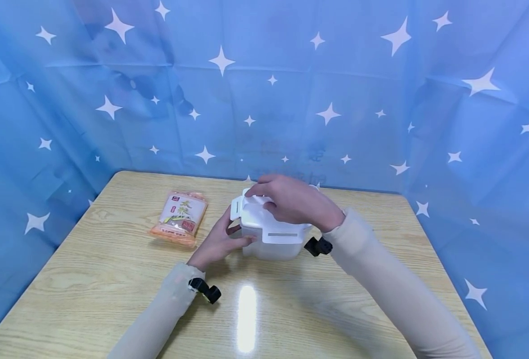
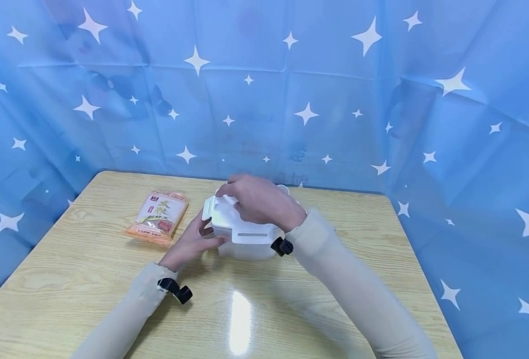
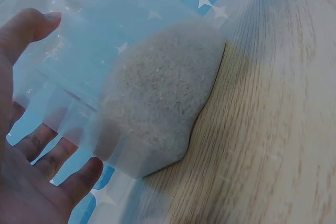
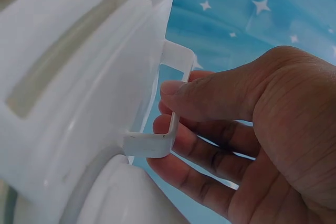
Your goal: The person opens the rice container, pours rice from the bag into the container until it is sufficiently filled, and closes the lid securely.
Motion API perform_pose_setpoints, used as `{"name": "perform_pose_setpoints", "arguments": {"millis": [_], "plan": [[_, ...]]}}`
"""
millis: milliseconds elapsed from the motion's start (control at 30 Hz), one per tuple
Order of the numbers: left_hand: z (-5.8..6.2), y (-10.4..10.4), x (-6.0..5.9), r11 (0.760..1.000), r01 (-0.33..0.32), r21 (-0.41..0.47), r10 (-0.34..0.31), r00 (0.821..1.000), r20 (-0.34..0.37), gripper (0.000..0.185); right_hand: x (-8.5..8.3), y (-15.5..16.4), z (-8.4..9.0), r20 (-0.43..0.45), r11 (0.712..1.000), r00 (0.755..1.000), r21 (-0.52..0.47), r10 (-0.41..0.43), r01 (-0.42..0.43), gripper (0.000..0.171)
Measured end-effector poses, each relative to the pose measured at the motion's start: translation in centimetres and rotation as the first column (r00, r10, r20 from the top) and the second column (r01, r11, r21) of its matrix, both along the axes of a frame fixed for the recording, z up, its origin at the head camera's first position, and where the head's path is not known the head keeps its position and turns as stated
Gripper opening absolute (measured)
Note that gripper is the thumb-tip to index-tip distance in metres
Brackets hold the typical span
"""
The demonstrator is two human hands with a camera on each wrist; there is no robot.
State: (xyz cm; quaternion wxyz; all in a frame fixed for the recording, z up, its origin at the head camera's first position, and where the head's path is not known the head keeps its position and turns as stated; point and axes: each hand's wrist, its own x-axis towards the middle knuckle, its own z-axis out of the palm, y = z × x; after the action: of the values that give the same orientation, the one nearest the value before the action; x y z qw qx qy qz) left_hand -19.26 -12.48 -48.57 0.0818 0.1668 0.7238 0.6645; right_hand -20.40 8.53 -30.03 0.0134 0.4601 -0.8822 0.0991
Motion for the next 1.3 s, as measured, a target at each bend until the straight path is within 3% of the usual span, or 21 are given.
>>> {"name": "perform_pose_setpoints", "arguments": {"millis": [233, 1000, 1300], "plan": [[0.1, 0.0, 0.0, 1.0, 0.004, 0.001, -0.004, 1.0, -0.003, 0.092, 0.0, -0.3, -0.2, 0.015, 0.999, 0.999, 0.026, -0.029, 0.029, 0.039], [0.4, 0.0, 0.0, 1.0, 0.004, -0.019, -0.004, 1.0, -0.022, 0.09, 0.0, 0.0, -0.8, 0.032, 0.998, 0.998, -0.029, -0.05, 0.051, 0.038], [0.2, 0.0, 0.0, 1.0, 0.003, -0.015, -0.003, 1.0, -0.011, 0.091, 0.2, 0.2, -1.3, -0.009, 0.998, 0.999, -0.046, -0.048, 0.048, 0.039]]}}
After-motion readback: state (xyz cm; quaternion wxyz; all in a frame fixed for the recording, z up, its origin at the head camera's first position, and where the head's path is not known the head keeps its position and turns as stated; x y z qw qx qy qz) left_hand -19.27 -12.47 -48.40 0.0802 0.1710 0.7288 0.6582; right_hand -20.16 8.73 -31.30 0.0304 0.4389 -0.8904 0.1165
